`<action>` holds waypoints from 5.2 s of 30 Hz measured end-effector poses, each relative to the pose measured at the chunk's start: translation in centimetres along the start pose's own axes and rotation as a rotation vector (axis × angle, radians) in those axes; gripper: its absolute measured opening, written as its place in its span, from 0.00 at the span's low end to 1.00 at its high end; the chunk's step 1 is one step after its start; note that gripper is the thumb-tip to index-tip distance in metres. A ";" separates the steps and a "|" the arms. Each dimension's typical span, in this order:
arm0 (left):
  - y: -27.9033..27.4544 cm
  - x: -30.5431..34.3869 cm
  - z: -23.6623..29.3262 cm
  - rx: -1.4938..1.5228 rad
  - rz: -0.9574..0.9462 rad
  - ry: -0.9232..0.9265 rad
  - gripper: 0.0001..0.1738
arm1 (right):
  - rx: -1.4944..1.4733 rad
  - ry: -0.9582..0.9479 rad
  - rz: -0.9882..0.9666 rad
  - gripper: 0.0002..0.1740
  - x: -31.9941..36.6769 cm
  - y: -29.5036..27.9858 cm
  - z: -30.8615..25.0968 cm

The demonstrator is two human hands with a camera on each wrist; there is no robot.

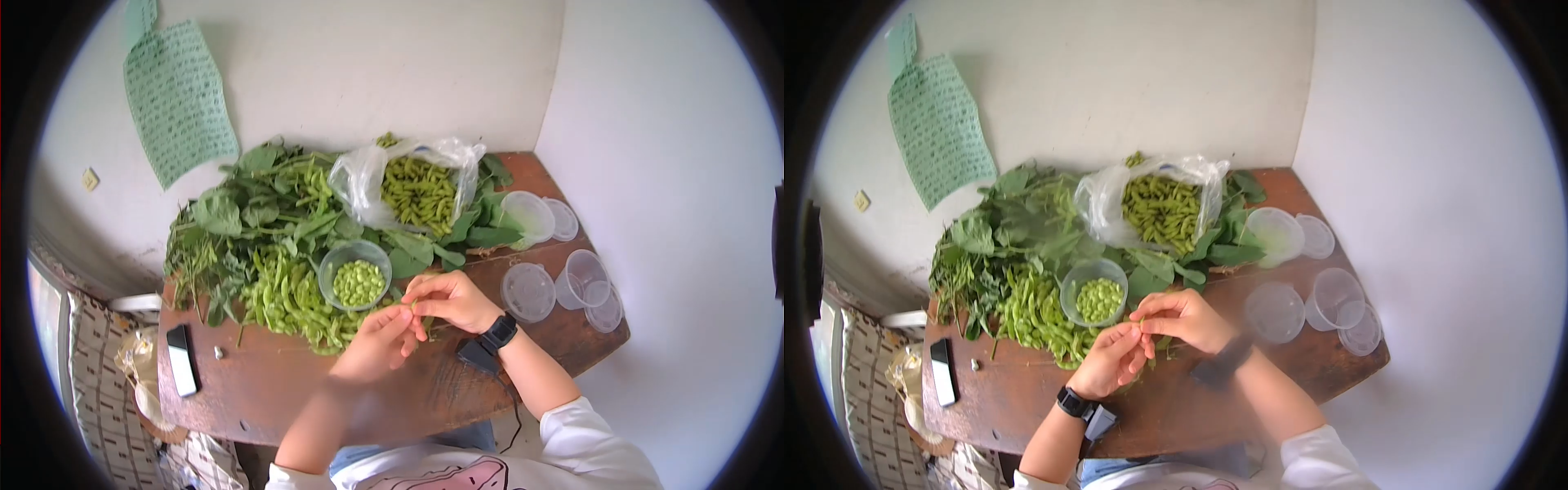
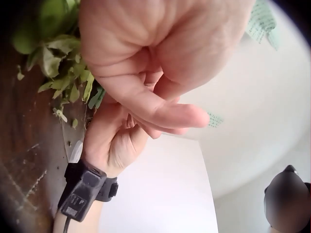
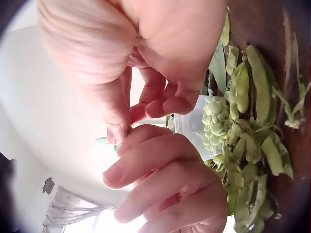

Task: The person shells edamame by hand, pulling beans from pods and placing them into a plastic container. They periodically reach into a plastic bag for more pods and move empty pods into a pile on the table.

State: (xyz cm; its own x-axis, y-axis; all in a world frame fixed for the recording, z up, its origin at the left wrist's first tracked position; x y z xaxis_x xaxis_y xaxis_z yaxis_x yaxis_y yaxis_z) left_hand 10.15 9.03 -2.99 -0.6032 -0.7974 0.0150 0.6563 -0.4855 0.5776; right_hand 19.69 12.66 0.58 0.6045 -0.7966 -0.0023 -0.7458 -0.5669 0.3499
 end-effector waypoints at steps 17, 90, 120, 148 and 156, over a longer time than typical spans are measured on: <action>-1.4 1.0 0.1 0.073 0.074 0.024 0.14 | 0.163 -0.117 -0.051 0.18 0.4 1.7 -0.5; -1.1 2.0 4.2 -0.442 0.376 0.218 0.10 | 0.357 -0.203 0.232 0.13 1.5 0.4 -1.7; -2.0 2.7 4.5 -0.542 0.496 0.346 0.09 | 0.220 -0.206 0.279 0.07 1.7 0.7 -0.7; -5.5 4.5 9.4 -0.935 0.886 0.372 0.18 | 0.490 -0.151 0.471 0.10 1.1 -1.7 0.1; -4.7 4.2 8.8 -0.678 0.728 0.614 0.14 | 0.125 0.099 0.453 0.22 2.0 -1.8 -0.1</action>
State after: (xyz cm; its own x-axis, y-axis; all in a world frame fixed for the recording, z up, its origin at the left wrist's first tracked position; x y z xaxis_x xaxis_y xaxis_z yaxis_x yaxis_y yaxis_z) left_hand 0.57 11.14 1.56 0.2137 -0.9153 -0.3414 0.9762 0.2134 0.0389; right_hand 22.32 12.09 0.01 0.2300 -0.9490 0.2157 -0.9646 -0.1931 0.1794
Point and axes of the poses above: each hand's wrist, its own x-axis away from the middle knuckle, its own y-axis out of the palm, z = x × y, the point moved 9 cm from there along -x, towards the middle knuckle, and after that the axes turned 9 degrees about y, right-handed, at the moved point
